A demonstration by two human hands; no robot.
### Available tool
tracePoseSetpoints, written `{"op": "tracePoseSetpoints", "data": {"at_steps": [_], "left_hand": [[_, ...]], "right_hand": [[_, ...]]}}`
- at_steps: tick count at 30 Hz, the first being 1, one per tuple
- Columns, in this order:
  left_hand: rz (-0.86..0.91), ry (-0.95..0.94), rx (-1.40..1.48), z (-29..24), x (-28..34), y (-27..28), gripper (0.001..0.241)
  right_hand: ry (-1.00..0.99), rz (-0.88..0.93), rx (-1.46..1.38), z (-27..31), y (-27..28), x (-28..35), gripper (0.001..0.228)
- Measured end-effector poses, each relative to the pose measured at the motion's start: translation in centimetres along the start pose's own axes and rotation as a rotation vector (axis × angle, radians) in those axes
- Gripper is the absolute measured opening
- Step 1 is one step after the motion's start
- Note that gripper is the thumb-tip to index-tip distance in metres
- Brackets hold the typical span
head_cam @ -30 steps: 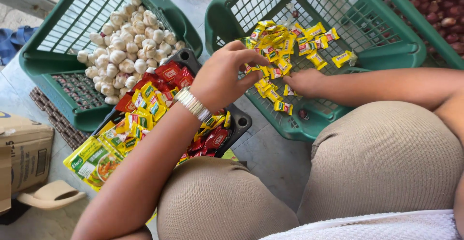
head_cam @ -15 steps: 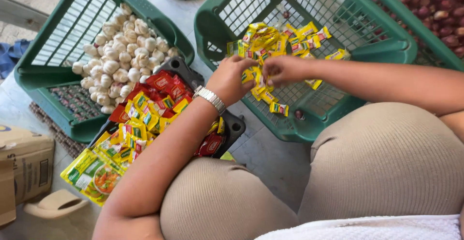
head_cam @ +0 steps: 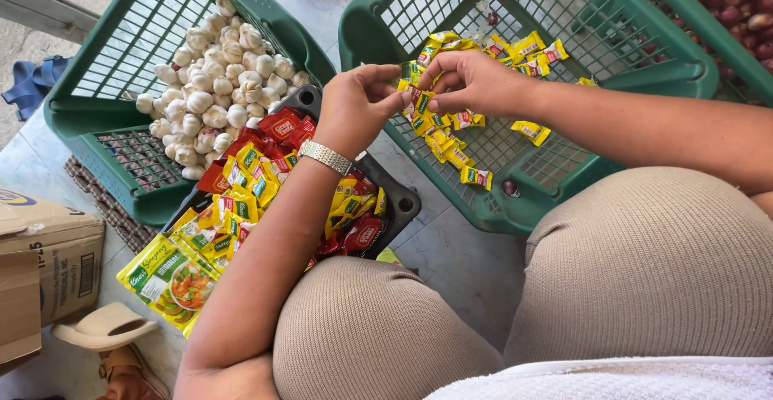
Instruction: The person sorts yellow, red, and green packets from a black tray and one green basket into another green basket by hand.
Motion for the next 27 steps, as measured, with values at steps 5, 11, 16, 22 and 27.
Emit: {"op": "tracePoseSetpoints", "data": {"at_steps": [5,11,16,22,27], "left_hand": [[0.024,0.028,-0.022,0.9,-0.3,0.1,0.024],[0.048,-0.022,-0.022,0.5,0.3,1.3,0.017],[0.073,-0.042,-0.096,0.2,1.4,2.6,0.017],[0.121,-0.002,-0.101,-0.9,3.3,4.1,0.018],[0.152,-0.005,-0.17,-1.9,4.8,5.9,0.015]], "right_hand": [[0.069,-0.024,-0.088,-1.2,-0.3,-0.1,0.026],[0.1,-0.022,-0.165,-1.4,-1.4,-0.1,0.019],[0.103,0.056,-0.22,0.0,-3.9,-0.1,0.017],[0.109,0.139,-0.238,1.0,-5.8,-0.2,0.018],[0.115,0.141,-0.225,1.2,-6.2,-0.3,0.02]]}}
Point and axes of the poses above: each hand's wrist, its own x-axis away from the middle knuckle, its own y-axis out of the back of the hand, z = x × y, the point moved 7 cm from there along -x, towards the middle knuckle, and after that the axes turned 9 degrees about y, right-handed, at the moved point
